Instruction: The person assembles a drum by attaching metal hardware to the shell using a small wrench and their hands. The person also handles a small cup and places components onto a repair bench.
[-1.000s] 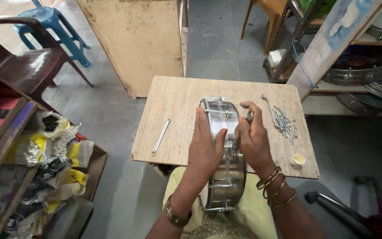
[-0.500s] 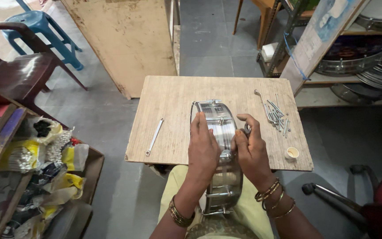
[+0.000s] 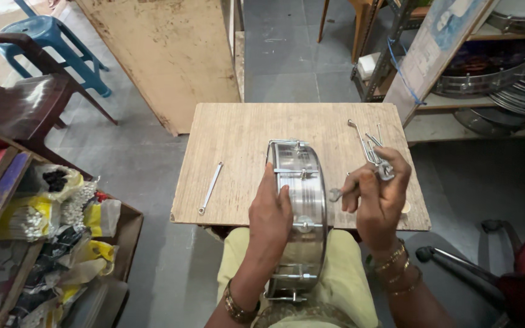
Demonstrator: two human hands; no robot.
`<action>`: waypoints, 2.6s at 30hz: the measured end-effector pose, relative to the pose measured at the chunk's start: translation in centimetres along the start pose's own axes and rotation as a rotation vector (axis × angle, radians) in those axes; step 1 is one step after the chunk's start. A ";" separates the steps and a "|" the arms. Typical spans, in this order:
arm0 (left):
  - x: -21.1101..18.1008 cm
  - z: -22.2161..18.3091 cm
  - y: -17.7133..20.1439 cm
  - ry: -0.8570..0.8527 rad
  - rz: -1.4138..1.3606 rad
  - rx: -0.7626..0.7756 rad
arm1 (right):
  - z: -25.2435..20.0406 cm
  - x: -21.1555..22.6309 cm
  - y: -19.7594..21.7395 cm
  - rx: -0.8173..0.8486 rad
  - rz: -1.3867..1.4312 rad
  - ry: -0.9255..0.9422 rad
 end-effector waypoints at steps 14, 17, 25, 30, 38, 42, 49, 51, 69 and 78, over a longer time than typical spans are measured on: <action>0.7 -0.8 1.5 0.108 -0.086 0.076 | 0.4 -5.6 0.9 -0.051 -0.018 -0.094; 1.6 -0.5 1.6 0.019 -0.094 -0.027 | 0.1 -7.2 4.3 -0.261 -0.018 -0.225; 4.9 1.2 4.0 0.128 -0.098 -0.123 | -9.1 -22.2 15.3 -0.353 0.213 -0.680; 5.5 1.0 5.9 0.453 -0.113 0.024 | -13.4 -27.8 13.7 -0.321 0.314 -1.134; 8.3 -1.0 5.7 0.104 -0.096 -0.230 | -13.7 -31.3 8.8 -0.169 -0.143 -1.503; 8.9 -1.4 5.7 0.127 -0.146 -0.225 | -12.7 -31.8 7.8 -0.083 -0.242 -1.488; 9.2 -1.5 6.0 0.105 -0.164 -0.218 | -10.7 -32.3 8.0 0.052 -0.383 -1.444; 9.2 -1.6 6.2 0.122 -0.191 -0.182 | -10.8 -32.3 7.9 0.082 -0.413 -1.441; 7.0 -1.6 5.0 -0.027 -0.264 -0.173 | -9.7 -33.0 7.2 0.359 -0.725 -1.304; 8.9 -2.6 1.1 -0.063 -0.229 -0.202 | -9.0 -32.9 8.2 0.499 -0.916 -1.150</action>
Point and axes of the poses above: each hand's wrist, its own z-axis towards the middle knuckle, its own y-axis out of the back of the hand, x = y × z, the point moved 2 cm from there along z, towards the middle knuckle, and after that the axes turned 8 degrees about z, right-handed, at the moved point
